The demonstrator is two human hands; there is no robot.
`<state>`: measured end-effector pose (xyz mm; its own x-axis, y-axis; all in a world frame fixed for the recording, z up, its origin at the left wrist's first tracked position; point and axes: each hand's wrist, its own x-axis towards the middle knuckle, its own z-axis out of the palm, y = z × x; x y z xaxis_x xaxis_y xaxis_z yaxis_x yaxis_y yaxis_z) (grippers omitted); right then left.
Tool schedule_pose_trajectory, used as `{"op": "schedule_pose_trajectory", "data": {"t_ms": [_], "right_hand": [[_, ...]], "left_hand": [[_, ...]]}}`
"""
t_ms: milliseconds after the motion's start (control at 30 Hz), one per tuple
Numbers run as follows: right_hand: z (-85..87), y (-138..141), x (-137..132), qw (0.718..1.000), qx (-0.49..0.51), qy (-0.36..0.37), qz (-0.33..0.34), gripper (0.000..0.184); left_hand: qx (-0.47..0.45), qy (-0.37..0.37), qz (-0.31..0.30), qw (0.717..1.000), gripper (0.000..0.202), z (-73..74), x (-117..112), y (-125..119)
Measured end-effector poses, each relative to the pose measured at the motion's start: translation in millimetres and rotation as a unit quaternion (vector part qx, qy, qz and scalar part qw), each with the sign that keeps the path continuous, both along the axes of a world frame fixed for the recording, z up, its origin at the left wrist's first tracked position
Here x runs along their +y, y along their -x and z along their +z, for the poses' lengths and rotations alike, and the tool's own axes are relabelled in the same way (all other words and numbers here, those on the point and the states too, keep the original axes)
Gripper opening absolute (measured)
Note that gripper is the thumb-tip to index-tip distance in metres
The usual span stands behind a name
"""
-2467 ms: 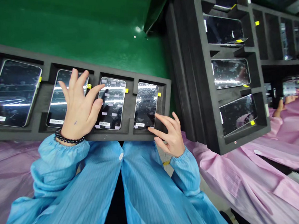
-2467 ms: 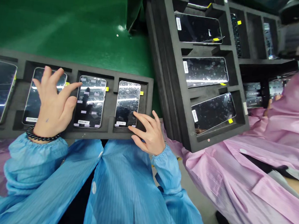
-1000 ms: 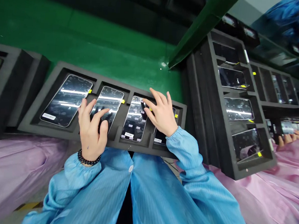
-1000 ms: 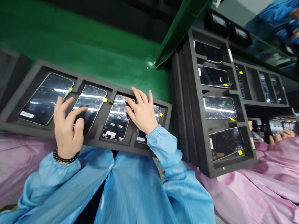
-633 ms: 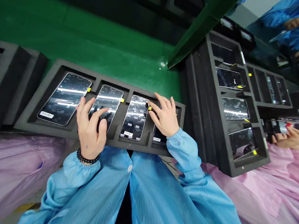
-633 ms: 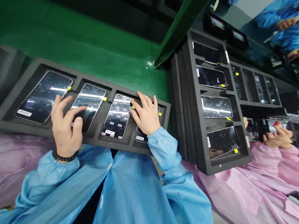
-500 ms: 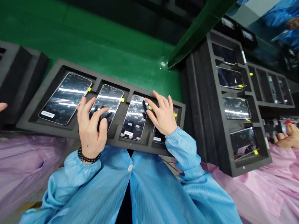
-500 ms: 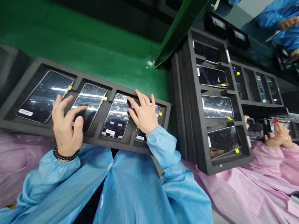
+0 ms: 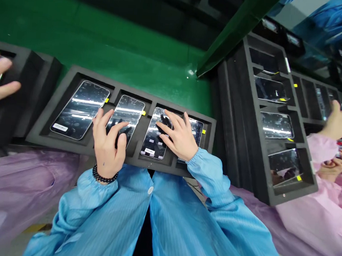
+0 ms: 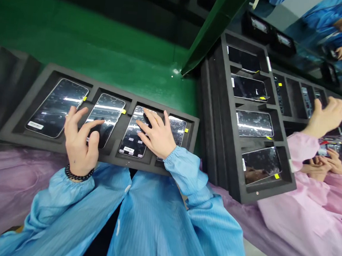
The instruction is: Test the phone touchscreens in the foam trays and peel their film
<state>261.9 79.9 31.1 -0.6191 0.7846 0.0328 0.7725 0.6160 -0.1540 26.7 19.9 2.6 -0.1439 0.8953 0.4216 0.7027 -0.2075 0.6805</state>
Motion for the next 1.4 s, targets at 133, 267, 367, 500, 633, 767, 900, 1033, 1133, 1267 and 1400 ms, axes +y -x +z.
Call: {"op": "schedule_pose_trajectory", "data": {"t_ms": [133, 267, 367, 500, 633, 767, 900, 1033, 1133, 1267, 1400], "right_hand": [[-1.7, -5.2, -3.0, 1.000, 0.006, -0.013, -0.026, 0.040], [-0.2, -16.8, -13.2, 0.999, 0.011, -0.029, -0.039, 0.039], [0.5, -22.3, -23.9, 0.998, 0.029, -0.042, -0.031, 0.036], [1.5, -22.8, -31.6, 0.998, 0.039, -0.050, -0.019, 0.033], [1.4, -14.5, -26.2, 0.999, 0.029, -0.041, -0.007, 0.036], [-0.8, -0.3, -15.3, 0.999, 0.020, -0.025, 0.027, 0.036], [-2.1, 12.7, -7.7, 0.998, 0.010, -0.011, 0.054, 0.040], [1.0, 15.3, -11.0, 0.997, 0.020, -0.005, 0.077, 0.037], [5.2, 8.3, -21.0, 0.994, 0.035, -0.007, 0.099, 0.034], [10.0, -7.7, -35.8, 0.997, 0.029, -0.002, 0.074, 0.035], [11.5, -20.7, -45.9, 0.999, 0.019, 0.011, 0.046, 0.034]], "left_hand": [[0.003, 0.002, -0.004, 1.000, 0.032, 0.5, -0.2, 0.1], [0.011, 0.008, -0.003, 1.000, 0.032, 1.1, -0.5, 0.3], [0.016, 0.012, -0.001, 1.000, 0.031, 0.7, -0.3, 0.6], [0.019, 0.012, -0.002, 1.000, 0.030, 0.2, 0.4, 0.5], [0.019, 0.014, 0.000, 1.000, 0.030, 0.6, 0.4, 0.6], [0.017, 0.012, 0.001, 1.000, 0.030, 2.3, -0.7, 1.5], [0.011, 0.015, 0.006, 1.000, 0.030, 3.2, -1.4, 1.8], [0.005, 0.011, 0.008, 1.000, 0.030, 1.9, -0.9, 1.3], [0.003, 0.007, 0.006, 1.000, 0.030, 0.4, -0.1, 1.0], [-0.001, 0.001, 0.005, 1.000, 0.030, -1.3, 0.9, 1.1], [0.000, -0.001, 0.006, 1.000, 0.030, -0.8, 1.0, 1.9]]}}
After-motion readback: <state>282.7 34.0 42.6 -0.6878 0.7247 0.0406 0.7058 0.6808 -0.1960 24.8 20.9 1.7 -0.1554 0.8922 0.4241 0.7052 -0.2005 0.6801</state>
